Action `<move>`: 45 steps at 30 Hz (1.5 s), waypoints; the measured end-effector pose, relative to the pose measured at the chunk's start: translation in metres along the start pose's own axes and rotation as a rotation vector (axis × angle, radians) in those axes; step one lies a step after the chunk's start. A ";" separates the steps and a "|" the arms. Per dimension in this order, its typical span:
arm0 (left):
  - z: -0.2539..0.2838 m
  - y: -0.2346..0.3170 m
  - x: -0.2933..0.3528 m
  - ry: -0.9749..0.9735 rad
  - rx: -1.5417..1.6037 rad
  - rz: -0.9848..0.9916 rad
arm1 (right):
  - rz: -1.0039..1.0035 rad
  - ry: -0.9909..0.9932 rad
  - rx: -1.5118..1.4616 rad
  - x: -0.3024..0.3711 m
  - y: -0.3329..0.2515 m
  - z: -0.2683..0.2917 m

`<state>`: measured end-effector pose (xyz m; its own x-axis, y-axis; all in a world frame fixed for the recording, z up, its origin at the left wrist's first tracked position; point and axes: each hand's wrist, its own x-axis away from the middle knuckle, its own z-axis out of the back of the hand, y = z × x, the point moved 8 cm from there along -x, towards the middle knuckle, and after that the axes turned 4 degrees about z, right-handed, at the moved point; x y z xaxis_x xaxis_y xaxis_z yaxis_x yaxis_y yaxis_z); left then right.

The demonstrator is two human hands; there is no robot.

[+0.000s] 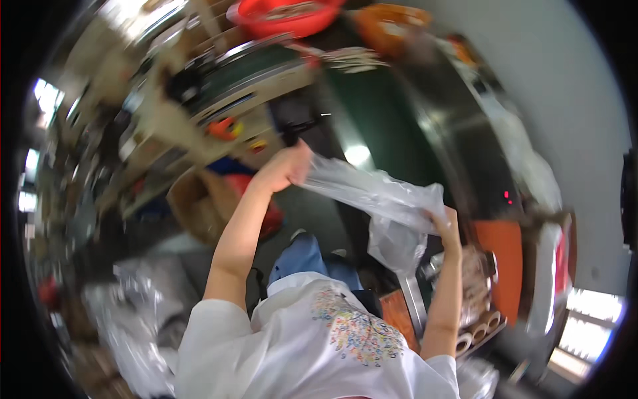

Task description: Collect products from a conveyor belt and sorting bowl, place them into plastic bags, and seal the bags.

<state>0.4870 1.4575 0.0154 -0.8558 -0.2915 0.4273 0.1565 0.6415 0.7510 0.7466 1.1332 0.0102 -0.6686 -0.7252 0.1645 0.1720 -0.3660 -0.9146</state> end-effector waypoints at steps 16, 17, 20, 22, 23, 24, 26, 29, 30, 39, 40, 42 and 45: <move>0.434 -0.091 0.372 1.266 0.038 -0.036 | 0.316 -0.667 0.292 -0.128 -0.094 -0.683; 0.454 -0.085 0.362 1.351 -0.105 -0.011 | 0.304 -0.686 0.313 -0.137 -0.090 -0.702; 0.525 -0.145 0.335 1.432 -0.453 0.121 | 0.407 -0.656 0.655 -0.147 -0.073 -0.739; 0.538 -0.169 0.311 1.388 -0.646 0.211 | 0.163 -0.826 0.881 -0.141 -0.018 -0.732; 0.532 -0.192 0.299 1.334 -0.174 0.240 | -0.162 -0.767 0.678 -0.137 0.018 -0.708; 0.519 -0.221 0.301 1.272 0.297 0.283 | -0.459 -0.715 0.452 -0.115 0.035 -0.698; 0.506 -0.229 0.331 1.222 0.456 0.125 | -0.676 -0.728 0.251 -0.077 0.017 -0.695; 0.475 -0.212 0.324 1.088 0.555 0.109 | -1.044 -0.704 -0.018 -0.028 0.020 -0.653; 0.467 -0.207 0.323 1.080 0.506 0.229 | -1.184 -0.764 -0.082 -0.010 0.020 -0.648; 0.400 -0.239 0.318 1.126 0.230 0.336 | -0.762 -0.781 0.400 0.008 0.047 -0.632; 0.399 -0.233 0.315 1.152 0.131 0.360 | -0.700 -0.743 0.331 -0.010 0.062 -0.649; 0.404 -0.305 0.316 1.136 0.127 0.421 | -0.631 -0.729 0.365 -0.042 0.075 -0.690; 0.429 -0.353 0.262 1.044 -0.144 0.466 | -0.696 -0.740 0.246 -0.043 0.152 -0.685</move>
<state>-0.0042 1.4585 -0.3537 0.1141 -0.5362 0.8363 0.4626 0.7737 0.4329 0.3063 1.5077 -0.3892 -0.0808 -0.4543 0.8872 0.1166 -0.8883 -0.4442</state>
